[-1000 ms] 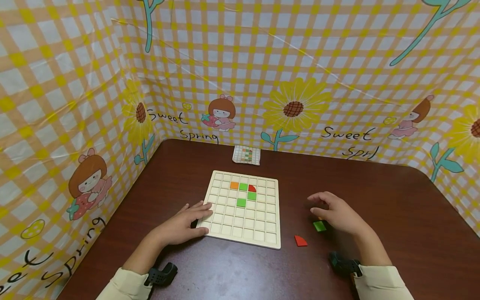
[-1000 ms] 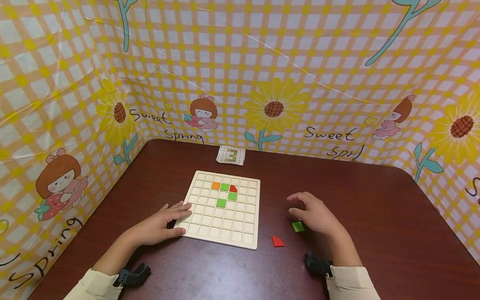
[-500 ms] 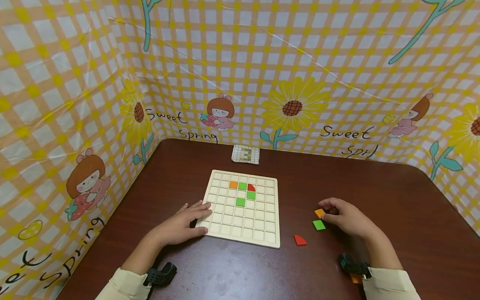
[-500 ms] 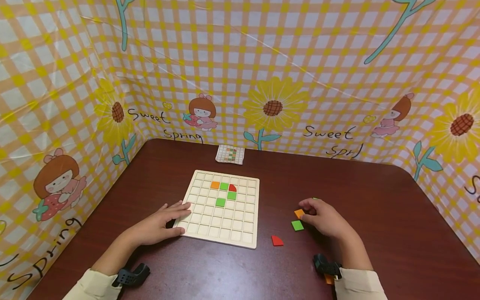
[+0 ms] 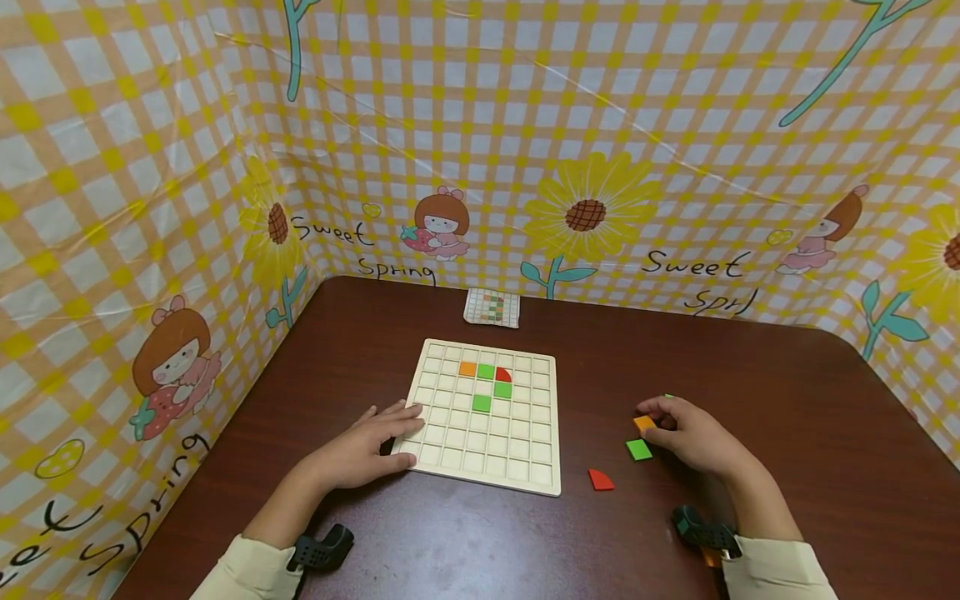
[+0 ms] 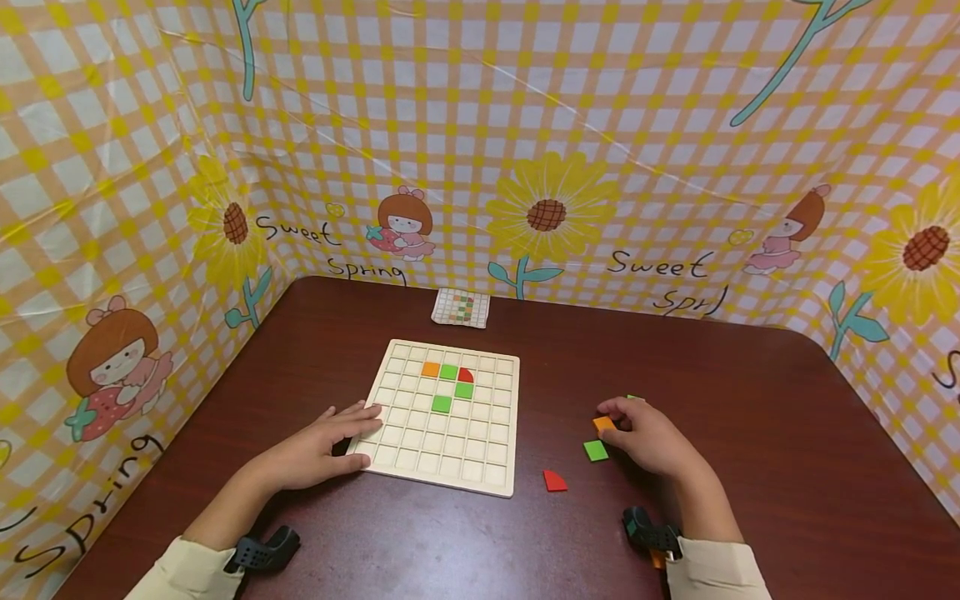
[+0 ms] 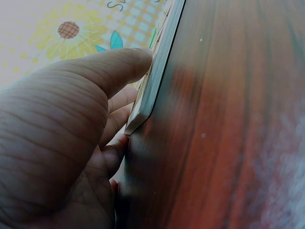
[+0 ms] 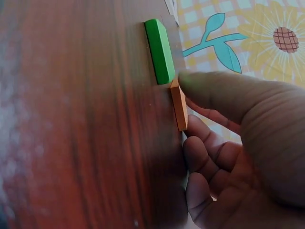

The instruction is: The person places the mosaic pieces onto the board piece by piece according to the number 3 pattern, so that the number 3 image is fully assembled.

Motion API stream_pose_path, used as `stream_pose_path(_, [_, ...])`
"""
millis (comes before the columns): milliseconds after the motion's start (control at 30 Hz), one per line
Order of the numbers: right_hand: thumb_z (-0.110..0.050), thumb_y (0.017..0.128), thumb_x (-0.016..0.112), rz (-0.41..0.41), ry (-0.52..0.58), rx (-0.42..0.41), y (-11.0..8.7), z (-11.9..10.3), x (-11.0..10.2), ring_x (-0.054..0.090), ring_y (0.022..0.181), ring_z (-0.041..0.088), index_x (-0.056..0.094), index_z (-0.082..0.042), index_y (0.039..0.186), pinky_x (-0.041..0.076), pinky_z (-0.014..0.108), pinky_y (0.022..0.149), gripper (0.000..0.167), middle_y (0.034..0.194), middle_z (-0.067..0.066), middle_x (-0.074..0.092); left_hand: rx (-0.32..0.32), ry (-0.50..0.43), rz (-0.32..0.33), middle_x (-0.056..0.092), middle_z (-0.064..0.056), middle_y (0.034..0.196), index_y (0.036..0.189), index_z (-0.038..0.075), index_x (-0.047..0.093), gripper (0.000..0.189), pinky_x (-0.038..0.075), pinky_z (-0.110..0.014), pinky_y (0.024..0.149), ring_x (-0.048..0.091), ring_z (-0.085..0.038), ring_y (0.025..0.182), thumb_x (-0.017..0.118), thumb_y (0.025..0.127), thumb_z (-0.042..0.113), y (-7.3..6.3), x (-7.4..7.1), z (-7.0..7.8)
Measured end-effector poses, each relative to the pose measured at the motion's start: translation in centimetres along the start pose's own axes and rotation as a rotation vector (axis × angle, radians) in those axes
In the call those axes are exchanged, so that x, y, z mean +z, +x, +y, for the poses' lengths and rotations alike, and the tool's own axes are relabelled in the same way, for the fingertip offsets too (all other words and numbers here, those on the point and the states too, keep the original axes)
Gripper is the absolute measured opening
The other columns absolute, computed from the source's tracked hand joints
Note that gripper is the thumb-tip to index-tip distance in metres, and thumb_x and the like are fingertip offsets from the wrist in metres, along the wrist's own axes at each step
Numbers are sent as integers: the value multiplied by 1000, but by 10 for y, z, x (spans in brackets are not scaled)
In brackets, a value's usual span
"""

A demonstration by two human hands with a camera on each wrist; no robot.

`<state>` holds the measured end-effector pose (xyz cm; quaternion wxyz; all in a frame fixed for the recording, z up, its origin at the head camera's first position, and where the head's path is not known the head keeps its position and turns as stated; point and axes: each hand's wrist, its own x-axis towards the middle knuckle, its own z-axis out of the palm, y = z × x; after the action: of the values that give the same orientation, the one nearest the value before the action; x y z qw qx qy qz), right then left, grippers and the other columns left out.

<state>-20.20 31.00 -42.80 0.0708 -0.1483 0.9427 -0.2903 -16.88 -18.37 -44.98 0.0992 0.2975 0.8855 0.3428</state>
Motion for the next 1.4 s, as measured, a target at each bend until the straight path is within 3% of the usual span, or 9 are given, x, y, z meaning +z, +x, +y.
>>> stream_pose_path(100, [-14, 93, 71, 2, 4, -4, 0, 0, 0, 55, 93, 22, 63, -1, 121, 47, 39, 76, 32, 111, 11, 62, -1, 1, -1, 34, -9, 158, 147, 3, 48, 58, 3, -61, 116, 18, -32, 149, 66, 97, 27, 0, 0, 0])
stream_pose_path(400, [-5, 93, 67, 9, -2, -21, 2, 0, 2, 53, 86, 19, 62, 1, 122, 47, 31, 70, 31, 101, 6, 60, -3, 3, 2, 34, -9, 158, 147, 3, 48, 58, 3, -61, 116, 18, -31, 149, 66, 97, 28, -1, 0, -1])
stream_pose_path(767, [-10, 94, 67, 20, 22, 14, 0, 0, 2, 54, 86, 19, 61, 2, 127, 46, 30, 69, 35, 103, 7, 62, 8, 5, 3, 35, -11, 157, 146, 2, 48, 58, 4, -62, 116, 19, -34, 149, 66, 97, 29, -2, 0, -1])
stream_pose_path(1033, [-17, 96, 66, 17, 34, -11, 7, -12, 0, 57, 98, 23, 62, -2, 128, 49, 35, 79, 36, 113, 8, 64, 1, 8, 4, 35, -9, 158, 147, 3, 48, 59, 3, -61, 116, 18, -32, 149, 66, 97, 29, -2, 1, -3])
stream_pose_path(1400, [-12, 97, 64, -6, 131, -53, 21, -34, 11, 55, 89, 22, 59, -2, 130, 51, 29, 68, 35, 106, 7, 61, -2, 10, -3, 34, -8, 158, 147, 4, 47, 59, 4, -61, 116, 18, -30, 149, 66, 98, 29, 0, -1, 0])
